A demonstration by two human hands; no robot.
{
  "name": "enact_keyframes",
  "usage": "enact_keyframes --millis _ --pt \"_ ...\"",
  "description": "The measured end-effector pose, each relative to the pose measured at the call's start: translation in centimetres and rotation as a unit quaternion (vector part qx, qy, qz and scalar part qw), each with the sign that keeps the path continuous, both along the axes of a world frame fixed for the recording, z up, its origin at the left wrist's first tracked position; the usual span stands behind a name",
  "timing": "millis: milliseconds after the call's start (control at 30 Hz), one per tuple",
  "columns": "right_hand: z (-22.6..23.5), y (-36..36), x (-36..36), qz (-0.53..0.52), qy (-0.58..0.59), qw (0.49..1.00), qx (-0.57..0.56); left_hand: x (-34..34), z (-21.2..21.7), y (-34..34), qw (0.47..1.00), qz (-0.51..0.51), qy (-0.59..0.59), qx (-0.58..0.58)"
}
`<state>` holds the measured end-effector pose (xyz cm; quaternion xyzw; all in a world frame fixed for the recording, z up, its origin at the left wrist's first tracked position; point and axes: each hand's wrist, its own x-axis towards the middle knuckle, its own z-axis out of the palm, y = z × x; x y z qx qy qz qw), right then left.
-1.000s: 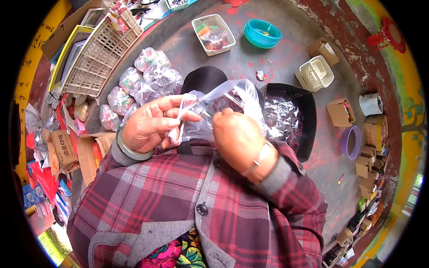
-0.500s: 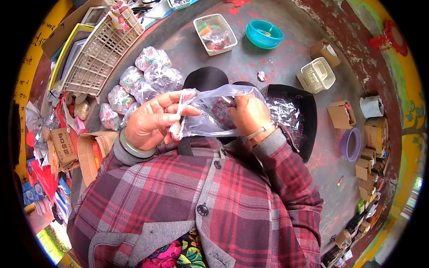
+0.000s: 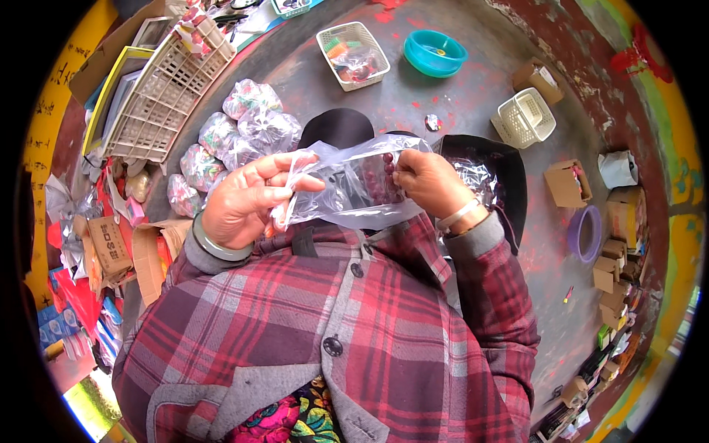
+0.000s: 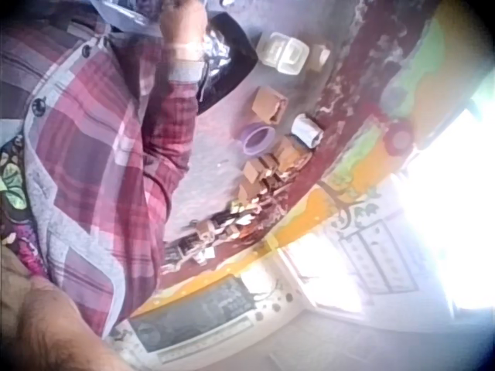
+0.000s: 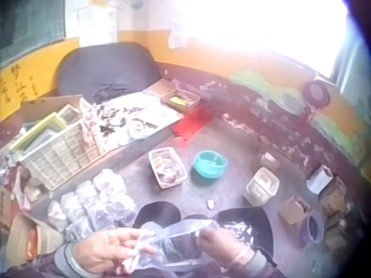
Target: The person sits on the floor and repeatedly picks up red beaded bracelets from a black tray, places them into small clear plastic bags, and ties the bags shut. The person then places the tied bags onto a pile of previously packaged items.
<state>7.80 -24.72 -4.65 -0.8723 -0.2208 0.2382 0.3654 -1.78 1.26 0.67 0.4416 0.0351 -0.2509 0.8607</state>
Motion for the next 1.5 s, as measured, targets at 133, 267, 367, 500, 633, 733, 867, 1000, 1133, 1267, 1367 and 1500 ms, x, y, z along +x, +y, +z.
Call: enact_keyframes --millis 133,267,367,500,633,733,867,1000,1133,1267,1367,1500 --pt "-0.8 0.4 -0.5 0.04 -0.202 0.966 -0.159 -0.3 0.4 -0.3 1.0 0.022 -0.006 -0.014" --pt "0.1 1.2 -1.8 0.047 -0.22 0.951 -0.213 -0.1 0.7 0.1 0.998 0.058 -0.031 0.017" --pt "0.1 1.5 -2.0 0.054 -0.203 0.961 -0.179 0.1 0.3 0.5 0.997 0.073 -0.037 0.017" --pt "-0.8 1.8 -1.8 0.063 -0.22 0.965 -0.132 0.2 0.9 0.2 0.995 0.078 -0.043 0.041" --pt "-1.0 1.3 -2.7 0.013 -0.248 0.952 -0.178 -0.3 0.9 0.6 0.994 0.069 -0.058 0.069" --pt "2.4 1.2 -3.7 -0.01 -0.254 0.933 -0.255 -0.9 0.8 1.3 0.992 0.078 -0.05 0.08" --pt "5.3 1.1 -4.9 -0.008 -0.255 0.915 -0.312 -1.1 1.9 0.7 0.991 0.083 0.007 0.106" --pt "6.6 1.1 -5.2 0.029 -0.273 0.918 -0.285 -0.7 2.3 0.8 0.989 0.091 0.045 0.11" --pt "5.5 0.0 -3.4 0.031 -0.308 0.906 -0.287 0.2 2.3 0.6 0.992 0.069 0.067 0.086" --pt "6.8 0.0 -4.0 0.099 -0.301 0.911 -0.263 0.7 1.7 0.7 0.994 0.013 0.062 0.085" --pt "9.0 -0.7 -4.9 0.213 -0.186 0.945 -0.167 0.1 2.2 1.3 0.993 -0.011 0.05 0.111" --pt "9.6 -5.0 -1.8 0.225 -0.045 0.96 0.163 -0.3 2.0 2.1 0.977 -0.055 0.083 0.19"
